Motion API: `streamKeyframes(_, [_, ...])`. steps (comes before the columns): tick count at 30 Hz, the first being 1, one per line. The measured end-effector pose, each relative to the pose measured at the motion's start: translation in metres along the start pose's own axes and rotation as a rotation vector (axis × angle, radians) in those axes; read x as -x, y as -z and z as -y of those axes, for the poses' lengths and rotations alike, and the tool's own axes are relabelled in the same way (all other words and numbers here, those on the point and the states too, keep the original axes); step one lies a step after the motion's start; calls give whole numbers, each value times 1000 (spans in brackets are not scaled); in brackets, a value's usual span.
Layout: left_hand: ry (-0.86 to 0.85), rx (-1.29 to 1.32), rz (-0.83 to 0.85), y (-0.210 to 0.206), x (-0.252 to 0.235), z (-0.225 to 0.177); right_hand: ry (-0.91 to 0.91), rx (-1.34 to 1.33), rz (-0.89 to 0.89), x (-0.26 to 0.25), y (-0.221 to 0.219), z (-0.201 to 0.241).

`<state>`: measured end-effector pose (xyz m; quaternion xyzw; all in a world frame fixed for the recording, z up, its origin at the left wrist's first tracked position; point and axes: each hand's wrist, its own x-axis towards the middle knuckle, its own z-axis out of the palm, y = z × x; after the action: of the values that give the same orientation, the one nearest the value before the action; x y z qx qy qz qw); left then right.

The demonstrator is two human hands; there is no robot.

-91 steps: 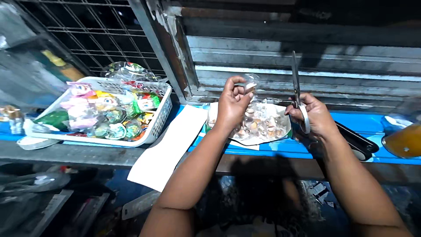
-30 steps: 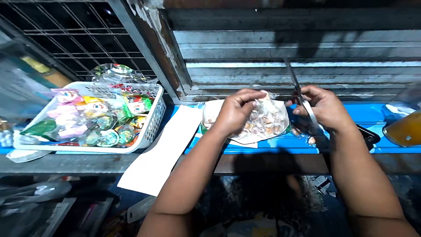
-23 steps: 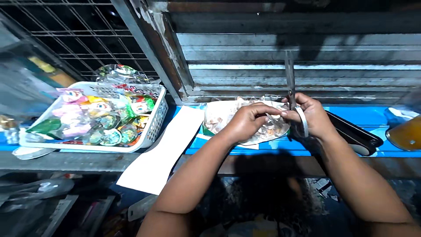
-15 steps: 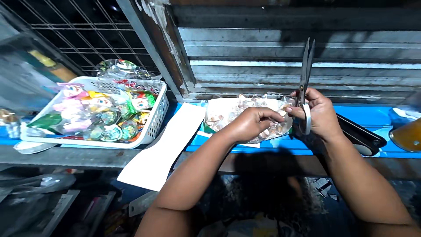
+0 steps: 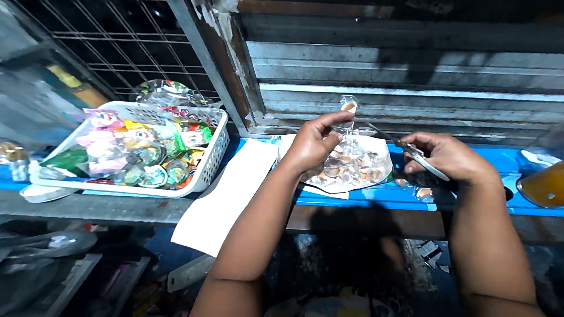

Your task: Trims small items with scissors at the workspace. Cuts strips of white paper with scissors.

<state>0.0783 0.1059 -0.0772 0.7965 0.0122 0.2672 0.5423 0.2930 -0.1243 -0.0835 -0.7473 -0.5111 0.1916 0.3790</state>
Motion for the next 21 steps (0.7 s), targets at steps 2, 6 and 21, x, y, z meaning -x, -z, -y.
streamKeyframes(2, [-35, 15, -9, -1, 0, 2, -20, -8, 31, 0, -2, 2])
streamKeyframes(6, [-101, 10, -17, -3, 0, 6, -24, -5, 49, -1, -7, 2])
streamKeyframes(21, [-133, -103, 79, -13, 2, 7, 96, 81, 59, -4, -20, 4])
